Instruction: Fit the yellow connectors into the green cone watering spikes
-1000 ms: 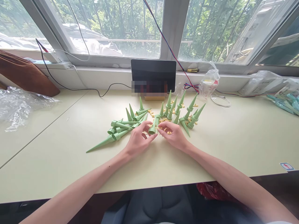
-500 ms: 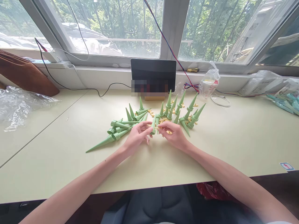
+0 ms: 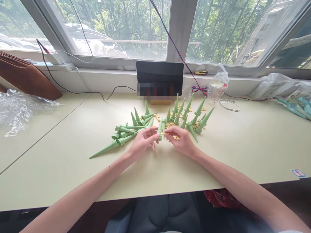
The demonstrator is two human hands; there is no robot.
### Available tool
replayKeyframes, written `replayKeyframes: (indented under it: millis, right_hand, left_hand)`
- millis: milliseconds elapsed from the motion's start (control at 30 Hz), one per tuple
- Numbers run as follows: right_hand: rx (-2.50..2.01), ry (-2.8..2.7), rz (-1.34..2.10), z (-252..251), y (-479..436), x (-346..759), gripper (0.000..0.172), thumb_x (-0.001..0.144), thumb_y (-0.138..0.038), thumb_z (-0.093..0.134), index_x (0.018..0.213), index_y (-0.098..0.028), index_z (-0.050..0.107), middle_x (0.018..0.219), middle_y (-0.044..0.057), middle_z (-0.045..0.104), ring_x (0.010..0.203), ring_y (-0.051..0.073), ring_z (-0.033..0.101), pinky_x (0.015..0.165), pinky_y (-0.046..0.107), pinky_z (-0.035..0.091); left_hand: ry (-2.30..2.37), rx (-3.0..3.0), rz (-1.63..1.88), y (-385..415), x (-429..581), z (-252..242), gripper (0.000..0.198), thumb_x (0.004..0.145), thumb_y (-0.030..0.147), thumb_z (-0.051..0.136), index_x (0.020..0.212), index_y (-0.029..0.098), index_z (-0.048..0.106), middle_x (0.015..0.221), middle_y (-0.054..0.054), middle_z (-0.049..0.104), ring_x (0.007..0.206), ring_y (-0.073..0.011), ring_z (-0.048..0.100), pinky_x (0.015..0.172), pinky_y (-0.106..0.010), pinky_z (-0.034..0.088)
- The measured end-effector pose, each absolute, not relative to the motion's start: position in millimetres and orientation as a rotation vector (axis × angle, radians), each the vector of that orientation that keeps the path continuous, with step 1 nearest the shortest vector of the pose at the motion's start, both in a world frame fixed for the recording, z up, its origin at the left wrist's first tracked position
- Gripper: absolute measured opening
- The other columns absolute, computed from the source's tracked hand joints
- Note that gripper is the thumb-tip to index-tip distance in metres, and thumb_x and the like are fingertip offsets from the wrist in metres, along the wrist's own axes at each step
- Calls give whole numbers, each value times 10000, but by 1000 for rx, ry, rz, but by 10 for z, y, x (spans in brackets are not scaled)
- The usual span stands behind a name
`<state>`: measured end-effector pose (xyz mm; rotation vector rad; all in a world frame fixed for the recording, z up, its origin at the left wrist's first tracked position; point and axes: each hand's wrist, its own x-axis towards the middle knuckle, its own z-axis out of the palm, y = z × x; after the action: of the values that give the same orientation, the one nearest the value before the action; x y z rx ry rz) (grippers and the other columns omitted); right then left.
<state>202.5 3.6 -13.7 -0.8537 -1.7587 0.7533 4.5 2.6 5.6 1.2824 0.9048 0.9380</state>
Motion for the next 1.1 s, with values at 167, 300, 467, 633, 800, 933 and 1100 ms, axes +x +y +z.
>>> replayKeyframes:
  millis: [167, 300, 467, 633, 800, 933, 1100]
  right_hand:
    - [-857, -1751, 748, -135, 31, 2022, 137, 904, -319, 634, 946, -189, 648, 832, 51, 658, 745, 172, 648, 691, 329, 567]
    - [-845, -1744, 768, -145, 38, 2023, 140, 906, -328, 631, 940, -192, 641, 825, 49, 654, 730, 167, 640, 668, 323, 565]
    - [-823, -1734, 806, -138, 39, 2027, 157, 911, -342, 626, 913, -187, 650, 814, 48, 638, 707, 156, 622, 637, 315, 558]
    - [-806, -1692, 876, -120, 25, 2021, 187, 898, -379, 646, 897, -192, 656, 790, 35, 627, 665, 148, 619, 615, 316, 554]
    - [-796, -1624, 991, -128, 24, 2011, 211, 872, -403, 678, 871, -192, 660, 772, 24, 620, 639, 142, 616, 574, 303, 543]
    - [-797, -1548, 1086, -136, 36, 2008, 224, 839, -403, 716, 846, -185, 662, 769, 21, 625, 630, 139, 623, 553, 291, 531]
    - [-793, -1481, 1155, -149, 60, 2011, 240, 806, -400, 748, 827, -178, 661, 738, 14, 621, 614, 134, 618, 540, 286, 526]
  left_hand:
    - [903, 1290, 936, 21, 42, 63, 486, 798, 368, 734, 1218, 150, 623, 935, -82, 650, 713, -143, 579, 511, -228, 484]
    - [896, 1312, 939, 18, 46, 70, 453, 805, 377, 728, 1189, 159, 623, 937, -76, 645, 711, -144, 578, 499, -227, 482]
    - [889, 1354, 952, 6, 56, 80, 407, 815, 381, 717, 1141, 170, 598, 921, -64, 642, 706, -148, 587, 495, -233, 495]
    - [898, 1448, 981, -19, 66, 93, 371, 830, 364, 704, 1134, 189, 582, 867, -40, 626, 726, -155, 601, 490, -226, 508]
    - [905, 1567, 1029, -30, 63, 70, 366, 836, 355, 694, 1163, 219, 597, 893, -33, 627, 790, -167, 620, 498, -220, 538]
    - [945, 1643, 1067, -22, 58, 28, 384, 827, 360, 700, 1183, 244, 615, 952, -41, 637, 894, -193, 628, 547, -241, 593]
    - [982, 1668, 1099, -24, 72, 15, 426, 821, 374, 706, 1222, 245, 643, 1128, -72, 651, 962, -214, 622, 616, -280, 629]
